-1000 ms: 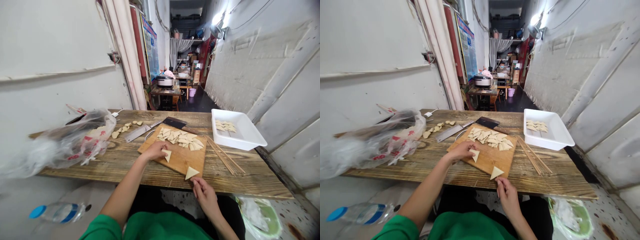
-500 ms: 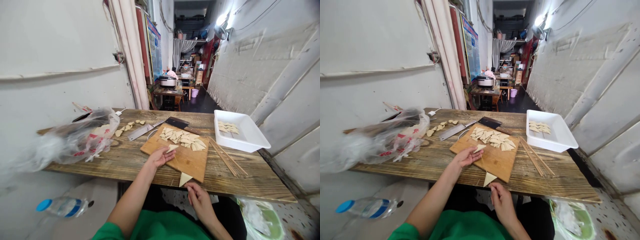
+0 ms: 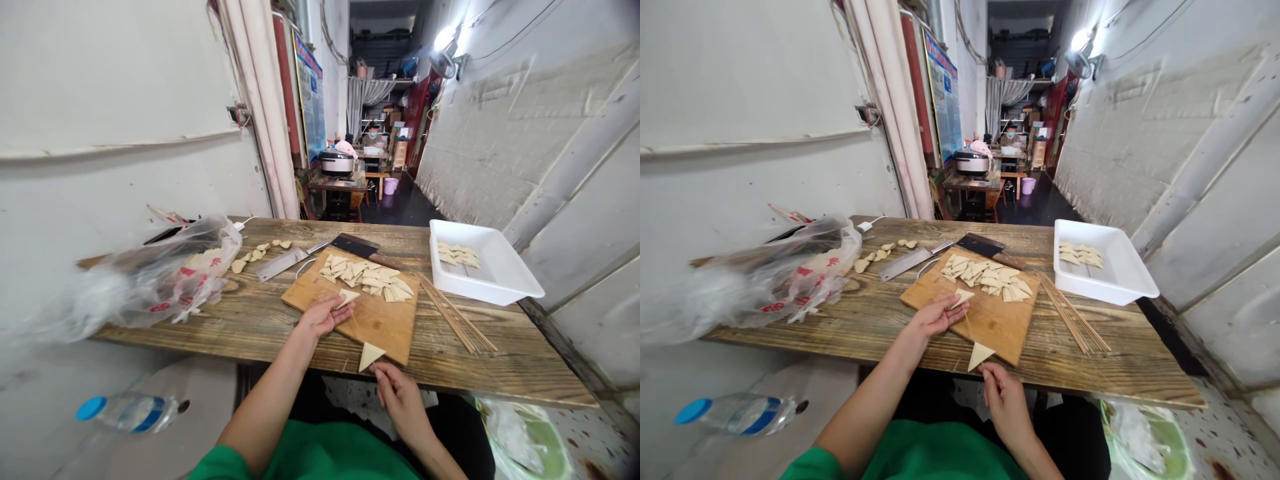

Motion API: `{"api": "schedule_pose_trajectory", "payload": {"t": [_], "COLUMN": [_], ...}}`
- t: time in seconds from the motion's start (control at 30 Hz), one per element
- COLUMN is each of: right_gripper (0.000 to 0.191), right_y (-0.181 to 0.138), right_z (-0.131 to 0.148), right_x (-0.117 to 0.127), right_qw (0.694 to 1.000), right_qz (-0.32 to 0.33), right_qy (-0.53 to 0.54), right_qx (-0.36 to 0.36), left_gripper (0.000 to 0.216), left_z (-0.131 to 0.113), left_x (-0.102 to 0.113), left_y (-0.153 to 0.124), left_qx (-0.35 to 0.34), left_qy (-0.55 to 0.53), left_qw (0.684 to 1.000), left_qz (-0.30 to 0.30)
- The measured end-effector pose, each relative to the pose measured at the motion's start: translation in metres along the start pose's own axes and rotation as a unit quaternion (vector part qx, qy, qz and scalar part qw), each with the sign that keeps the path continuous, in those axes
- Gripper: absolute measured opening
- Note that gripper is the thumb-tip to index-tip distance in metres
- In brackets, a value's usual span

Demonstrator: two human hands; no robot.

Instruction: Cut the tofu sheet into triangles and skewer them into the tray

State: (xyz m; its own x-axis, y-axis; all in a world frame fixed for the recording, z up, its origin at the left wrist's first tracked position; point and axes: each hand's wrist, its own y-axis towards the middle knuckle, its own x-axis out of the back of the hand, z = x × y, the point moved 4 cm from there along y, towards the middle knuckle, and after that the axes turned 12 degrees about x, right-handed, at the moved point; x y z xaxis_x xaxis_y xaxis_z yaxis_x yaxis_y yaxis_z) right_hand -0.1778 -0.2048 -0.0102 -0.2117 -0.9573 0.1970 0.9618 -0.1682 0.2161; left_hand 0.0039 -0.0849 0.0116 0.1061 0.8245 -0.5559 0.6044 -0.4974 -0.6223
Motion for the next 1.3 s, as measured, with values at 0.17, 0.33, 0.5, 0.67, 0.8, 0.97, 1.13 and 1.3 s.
{"api": "schedule_pose_trajectory", "payload": {"t": [0.17, 0.33, 0.5, 0.67, 0.8, 0.97, 1.13, 1.3], "right_gripper": [0.044, 0.045, 0.044, 0.045, 0.045, 0.044, 0.043, 0.043], "right_y": [0.002, 0.002, 0.001, 0.002, 0.003, 0.004, 0.002, 0.0], "right_z": [0.003, 0.002, 0.002, 0.003, 0.002, -0.001, 0.002, 0.001], "right_x": [0.0, 0.001, 0.002, 0.003, 0.003, 0.003, 0.002, 0.001], "right_qw": [1.0, 1.0, 1.0, 1.0, 1.0, 1.0, 1.0, 0.999], "right_qz": [-0.001, -0.005, -0.001, -0.004, -0.007, -0.011, -0.011, -0.014], "right_qy": [-0.007, -0.01, -0.008, -0.009, -0.015, -0.012, -0.015, -0.017], "right_qx": [0.006, 0.003, -0.003, 0.008, 0.018, 0.013, 0.022, 0.026], "left_gripper": [0.004, 0.005, 0.007, 0.009, 0.012, 0.005, 0.012, 0.011], "left_z": [0.001, 0.003, 0.005, 0.007, 0.009, 0.008, 0.007, 0.011], "left_x": [0.0, -0.001, -0.003, -0.005, -0.007, -0.012, -0.018, -0.021], "left_y": [0.0, 0.001, -0.001, -0.002, -0.004, -0.007, -0.007, -0.004], "left_qx": [-0.005, -0.004, -0.005, -0.008, -0.008, -0.031, -0.079, -0.084], "left_qy": [0.004, 0.009, 0.008, 0.015, 0.024, 0.046, 0.036, -0.004], "left_qw": [1.0, 1.0, 1.0, 1.0, 1.0, 0.998, 0.996, 0.996], "left_qz": [-0.004, -0.006, -0.008, 0.007, 0.017, 0.033, 0.021, 0.03]}}
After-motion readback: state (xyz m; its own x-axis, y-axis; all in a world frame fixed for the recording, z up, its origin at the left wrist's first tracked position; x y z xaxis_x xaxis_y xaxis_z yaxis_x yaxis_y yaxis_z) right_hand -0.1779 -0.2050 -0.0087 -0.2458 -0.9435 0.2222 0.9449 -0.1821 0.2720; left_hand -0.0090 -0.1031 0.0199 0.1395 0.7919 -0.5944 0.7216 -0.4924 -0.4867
